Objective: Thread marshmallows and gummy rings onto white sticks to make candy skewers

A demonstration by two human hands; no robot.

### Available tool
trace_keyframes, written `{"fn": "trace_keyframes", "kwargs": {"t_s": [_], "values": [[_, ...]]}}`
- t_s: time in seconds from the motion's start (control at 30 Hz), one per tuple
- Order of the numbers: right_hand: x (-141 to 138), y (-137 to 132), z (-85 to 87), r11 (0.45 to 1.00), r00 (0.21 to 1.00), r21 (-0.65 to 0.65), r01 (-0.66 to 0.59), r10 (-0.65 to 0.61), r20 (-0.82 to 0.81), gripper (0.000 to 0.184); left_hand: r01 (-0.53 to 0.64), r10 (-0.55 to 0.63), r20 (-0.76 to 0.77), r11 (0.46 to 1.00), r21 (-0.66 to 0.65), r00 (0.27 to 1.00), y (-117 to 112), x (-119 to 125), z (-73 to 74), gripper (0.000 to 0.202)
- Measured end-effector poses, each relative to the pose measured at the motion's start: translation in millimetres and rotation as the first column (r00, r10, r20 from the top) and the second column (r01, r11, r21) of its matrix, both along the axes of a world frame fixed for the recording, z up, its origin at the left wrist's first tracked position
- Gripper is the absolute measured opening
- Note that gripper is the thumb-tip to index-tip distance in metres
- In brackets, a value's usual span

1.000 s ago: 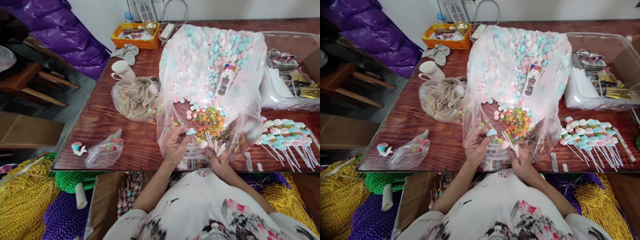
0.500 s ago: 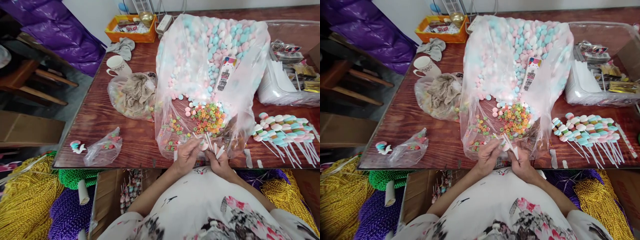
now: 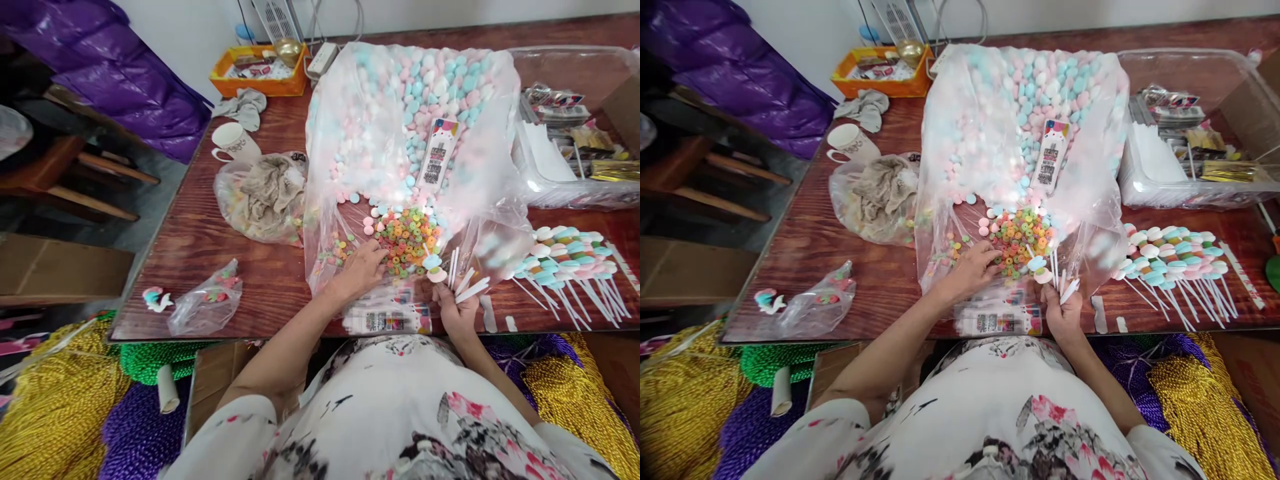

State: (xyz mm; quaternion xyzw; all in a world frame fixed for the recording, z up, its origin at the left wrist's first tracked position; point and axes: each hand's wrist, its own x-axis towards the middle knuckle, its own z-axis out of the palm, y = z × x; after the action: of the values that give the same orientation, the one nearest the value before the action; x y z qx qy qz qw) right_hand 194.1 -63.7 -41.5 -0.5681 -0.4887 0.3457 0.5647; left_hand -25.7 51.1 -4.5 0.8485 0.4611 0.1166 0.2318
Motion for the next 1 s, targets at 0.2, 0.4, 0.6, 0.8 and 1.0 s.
{"fn": "trace_keyframes", "kwargs": {"t_s": [0.2,0.4,0.6,0.8,1.0], "values": [[3.9,-2.0,-0.2,0.989,0.956,0.034,-0.141,0.128,0.263,0.024,-0.008,0.025,-0.163,0.995,0.100,0.986,-1.1,-10.4,-4.8,0.018],[5.8,-5.3,-10.9,0.970,0.886,0.055,-0.236,0.191,0.422,0.016,0.095,-0.072,-0.136,0.981,0.169,0.988,-20.3,-16.5,-9.2,0.022],[6.2,-5.3,-14.4,0.973,0.887,0.086,-0.216,0.159,0.433,0.019,-0.180,0.168,0.380,0.984,-0.002,0.910,-10.9,-26.3,-11.3,0.013],[6.3,-3.8,-9.9,0.974,0.880,0.094,-0.205,0.142,0.454,0.018,-0.251,0.320,0.601,0.947,-0.199,0.732,-5.6,-37.6,-0.3,0.023],[5.8,-3.2,-9.1,0.973,0.857,0.081,-0.216,0.149,0.493,0.017,-0.038,0.096,0.398,0.988,-0.151,0.912,-5.2,-25.3,-0.2,0.019]]}}
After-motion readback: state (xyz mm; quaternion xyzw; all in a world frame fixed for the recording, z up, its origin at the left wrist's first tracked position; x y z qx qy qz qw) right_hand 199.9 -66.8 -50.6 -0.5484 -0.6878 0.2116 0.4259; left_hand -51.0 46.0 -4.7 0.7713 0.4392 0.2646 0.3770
